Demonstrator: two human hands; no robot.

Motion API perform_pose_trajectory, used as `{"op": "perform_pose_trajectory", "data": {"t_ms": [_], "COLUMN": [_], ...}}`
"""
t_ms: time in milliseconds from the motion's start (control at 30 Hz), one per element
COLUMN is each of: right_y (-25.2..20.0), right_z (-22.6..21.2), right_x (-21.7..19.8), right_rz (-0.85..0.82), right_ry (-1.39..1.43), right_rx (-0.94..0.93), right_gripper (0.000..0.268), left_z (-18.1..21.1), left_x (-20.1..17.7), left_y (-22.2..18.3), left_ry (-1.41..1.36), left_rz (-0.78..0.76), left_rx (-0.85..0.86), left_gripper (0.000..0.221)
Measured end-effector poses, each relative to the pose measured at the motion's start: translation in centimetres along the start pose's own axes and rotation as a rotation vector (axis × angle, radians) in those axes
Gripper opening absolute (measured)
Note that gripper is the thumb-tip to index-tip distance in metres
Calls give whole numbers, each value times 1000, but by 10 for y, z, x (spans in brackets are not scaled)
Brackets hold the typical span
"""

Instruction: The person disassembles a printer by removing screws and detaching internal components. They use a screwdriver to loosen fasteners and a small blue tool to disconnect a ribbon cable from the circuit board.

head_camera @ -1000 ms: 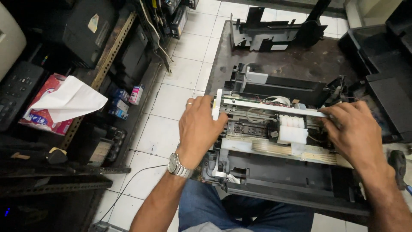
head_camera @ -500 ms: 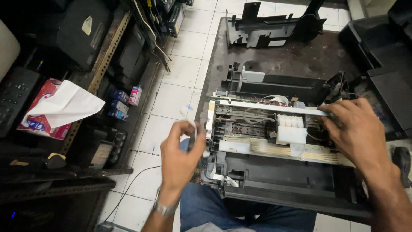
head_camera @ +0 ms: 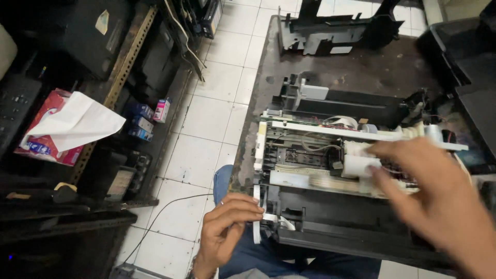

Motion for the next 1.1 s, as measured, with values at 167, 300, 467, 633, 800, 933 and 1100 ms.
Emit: {"op": "perform_pose_trajectory", "data": {"t_ms": [167,300,467,633,800,933,1100], "right_y": [4,11,19,11,10,14,7], "right_z": [-44,-61,-104,-130,-125,-123,-114], "right_x": [40,70,90,113,128,132,130], "right_rz": [-253,-361,-328,-328,-427,-481,-478], "right_ry": [17,36,122,261,234,257,331], "right_rx": [54,165,232,172,345,524,572], "right_gripper": [26,22,24,30,18,20,20], "left_z": [-31,-47,-47,-88,-118,-115,-110], "left_x": [-13,-32,-55,-68,-68,-70,-63], "left_y": [-3,8,37,49,54,65,66], "left_ry": [-158,-245,69,232,268,287,252], "left_rz": [264,405,358,119,-22,-33,-54], "left_rx": [-30,-252,-300,-226,-228,-163,-133], "left_gripper": [20,24,15,20,28,22,16]}}
Point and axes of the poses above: each hand's wrist, its own y-axis towards the middle knuckle, its own x-axis out of the palm, z = x × y, the point moved 3 cm from there along y, towards the middle knuckle, and after that the axes turned 10 degrees about -y, right-handed, at the moved point
